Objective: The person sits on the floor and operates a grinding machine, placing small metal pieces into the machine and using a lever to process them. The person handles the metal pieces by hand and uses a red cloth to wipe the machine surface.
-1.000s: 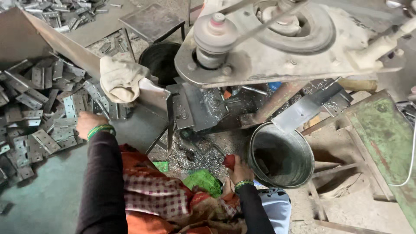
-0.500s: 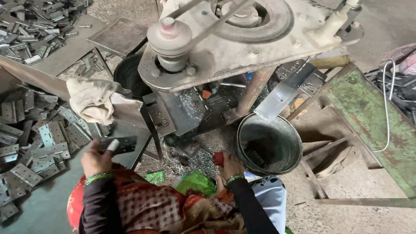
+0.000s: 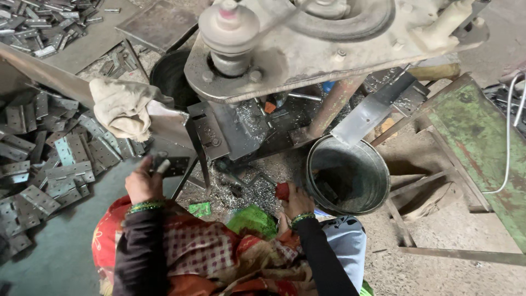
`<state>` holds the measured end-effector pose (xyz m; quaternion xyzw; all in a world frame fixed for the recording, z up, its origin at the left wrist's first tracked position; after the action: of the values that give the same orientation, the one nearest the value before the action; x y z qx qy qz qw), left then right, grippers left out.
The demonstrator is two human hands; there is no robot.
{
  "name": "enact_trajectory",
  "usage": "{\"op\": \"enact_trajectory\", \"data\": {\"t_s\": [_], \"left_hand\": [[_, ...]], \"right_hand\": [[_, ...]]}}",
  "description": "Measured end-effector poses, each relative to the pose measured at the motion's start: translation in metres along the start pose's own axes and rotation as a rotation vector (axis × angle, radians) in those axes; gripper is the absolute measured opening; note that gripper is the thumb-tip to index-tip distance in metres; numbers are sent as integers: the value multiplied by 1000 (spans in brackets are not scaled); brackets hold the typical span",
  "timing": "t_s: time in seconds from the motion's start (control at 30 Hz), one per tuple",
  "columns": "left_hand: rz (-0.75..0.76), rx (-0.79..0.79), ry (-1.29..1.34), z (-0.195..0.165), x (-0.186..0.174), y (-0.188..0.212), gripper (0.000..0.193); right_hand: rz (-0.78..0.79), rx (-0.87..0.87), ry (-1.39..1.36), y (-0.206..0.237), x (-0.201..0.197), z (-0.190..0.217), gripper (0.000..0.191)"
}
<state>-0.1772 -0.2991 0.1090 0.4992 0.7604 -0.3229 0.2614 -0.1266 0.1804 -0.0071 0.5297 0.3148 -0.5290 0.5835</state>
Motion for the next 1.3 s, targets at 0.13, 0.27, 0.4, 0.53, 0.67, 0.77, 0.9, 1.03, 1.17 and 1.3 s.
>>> {"op": "enact_trajectory", "data": {"t_s": [0.13, 0.27, 0.4, 0.53, 0.67, 0.77, 0.9, 1.03, 1.17, 1.3], "left_hand": [[-170, -56, -75, -1, -23, -6, 36], [-228, 154, -67, -51, -27, 8, 14], [-222, 445, 171, -118, -21, 40, 19], [-35, 526, -106, -169, 39, 35, 35], [273, 564, -283, -190, 125, 32, 60], [342, 495, -327, -183, 153, 33, 69], [269, 265, -249, -168, 146, 14, 70], [275, 124, -326, -169, 145, -8, 65], [289, 91, -292, -174, 159, -16, 49], [152, 172, -343, -174, 165, -18, 50]], "right_hand": [[34, 24, 45, -2, 4, 2, 77], [41, 13, 93, -8, 5, 7, 75], [63, 3, 59, -11, 9, 6, 81], [21, -42, 138, -10, 7, 8, 81], [12, -26, 84, -10, 5, 9, 77], [-8, -52, 59, -10, 2, 12, 82], [77, -74, 164, -8, -11, 25, 84], [284, -40, 276, -14, -49, 41, 77], [204, -47, 371, -13, -81, 58, 59], [163, 16, 292, -7, -47, 46, 67]]}}
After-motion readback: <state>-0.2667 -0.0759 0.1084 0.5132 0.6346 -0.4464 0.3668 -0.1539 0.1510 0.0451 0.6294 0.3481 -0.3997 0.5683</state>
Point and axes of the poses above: each hand's wrist, its own y-axis away from the middle knuckle, its own x-axis out of the palm, z = x × y, the point moved 9 cm from there along -y, towards the middle knuckle, and after that the axes turned 4 degrees about z, right-handed, at the moved point
